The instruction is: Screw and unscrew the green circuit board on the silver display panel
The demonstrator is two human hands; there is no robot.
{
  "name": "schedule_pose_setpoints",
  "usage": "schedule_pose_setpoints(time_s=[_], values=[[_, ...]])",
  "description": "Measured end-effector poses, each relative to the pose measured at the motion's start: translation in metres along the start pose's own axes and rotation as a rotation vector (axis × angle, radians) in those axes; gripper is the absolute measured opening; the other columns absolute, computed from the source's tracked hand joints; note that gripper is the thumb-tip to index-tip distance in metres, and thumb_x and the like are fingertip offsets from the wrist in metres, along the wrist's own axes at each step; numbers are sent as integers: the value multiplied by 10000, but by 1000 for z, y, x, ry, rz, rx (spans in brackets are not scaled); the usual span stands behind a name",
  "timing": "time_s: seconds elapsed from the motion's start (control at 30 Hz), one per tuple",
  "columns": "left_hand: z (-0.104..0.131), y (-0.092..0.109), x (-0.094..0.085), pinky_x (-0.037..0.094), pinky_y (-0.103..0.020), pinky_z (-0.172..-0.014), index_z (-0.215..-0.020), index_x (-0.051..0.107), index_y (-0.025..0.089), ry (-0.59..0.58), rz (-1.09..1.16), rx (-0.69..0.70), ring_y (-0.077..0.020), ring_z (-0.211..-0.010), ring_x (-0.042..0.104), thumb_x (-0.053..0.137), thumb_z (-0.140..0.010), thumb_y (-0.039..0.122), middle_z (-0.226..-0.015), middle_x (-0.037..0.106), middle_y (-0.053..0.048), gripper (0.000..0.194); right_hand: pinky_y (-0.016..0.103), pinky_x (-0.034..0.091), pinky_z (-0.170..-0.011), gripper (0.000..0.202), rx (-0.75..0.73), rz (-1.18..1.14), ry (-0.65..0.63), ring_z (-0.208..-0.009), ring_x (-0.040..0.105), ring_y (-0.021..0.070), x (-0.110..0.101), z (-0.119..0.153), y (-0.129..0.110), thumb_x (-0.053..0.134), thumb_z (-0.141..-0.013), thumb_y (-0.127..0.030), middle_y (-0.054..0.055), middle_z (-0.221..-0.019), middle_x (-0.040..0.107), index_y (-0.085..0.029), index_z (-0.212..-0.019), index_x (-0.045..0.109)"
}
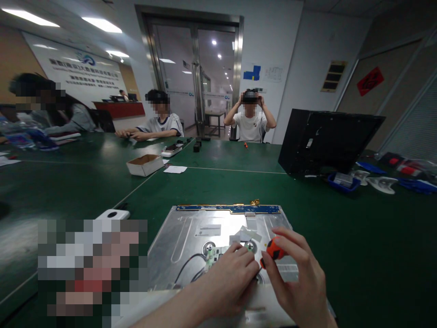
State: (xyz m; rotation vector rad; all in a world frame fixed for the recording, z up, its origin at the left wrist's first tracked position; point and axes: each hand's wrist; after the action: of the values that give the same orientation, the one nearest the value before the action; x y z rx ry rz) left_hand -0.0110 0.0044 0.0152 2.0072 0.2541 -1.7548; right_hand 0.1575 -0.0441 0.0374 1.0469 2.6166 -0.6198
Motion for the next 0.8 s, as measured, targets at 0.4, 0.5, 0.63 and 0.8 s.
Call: schedule_pose_setpoints(time_s=[0.4, 0.5, 0.63, 0.8], values=[[-1, -2, 0, 386, -429, -951, -1014, 548, 186, 2, 35, 16, -257, -981, 580, 571, -851, 221, -1059, 624, -79, 169, 293, 566, -645, 309, 20, 12, -5, -843, 662, 184, -1, -1, -1, 606, -856, -155, 133, -1101, 641, -154, -1148, 506], [-1, -2, 0, 382, -441, -961, -1019, 552, 184, -8, 19, 9, -260, -996, 577, 588, -819, 198, -1076, 624, -77, 204, 283, 570, -644, 292, 33, -23, 30, -862, 672, 193, 1, 0, -2, 633, -836, -145, 99, -1001, 660, -171, -1088, 486], [-2, -1, -1, 385, -434, -961, -1056, 546, 169, -29, -22, 13, -252, -976, 580, 582, -810, 187, -1061, 628, -80, 249, 326, 583, -697, 316, 49, -60, 38, -873, 673, 199, 3, 2, -3, 584, -830, -112, 97, -1010, 659, -178, -1112, 460], [-2, 0, -3, 371, -423, -990, -1067, 531, 179, -43, -10, 27, -251, -1020, 565, 605, -799, 203, -1096, 619, -75, 279, 340, 587, -709, 366, 11, -19, -36, -917, 675, 214, 1, 1, -3, 526, -859, -131, 120, -1059, 665, -169, -1214, 448]])
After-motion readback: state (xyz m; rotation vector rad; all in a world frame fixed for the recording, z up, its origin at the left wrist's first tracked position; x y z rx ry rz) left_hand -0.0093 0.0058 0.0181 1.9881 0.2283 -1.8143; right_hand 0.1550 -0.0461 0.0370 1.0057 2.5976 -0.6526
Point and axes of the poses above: each hand's wrist, its own z-axis away from the middle knuckle, its own x-axis out of the palm, y = z × x
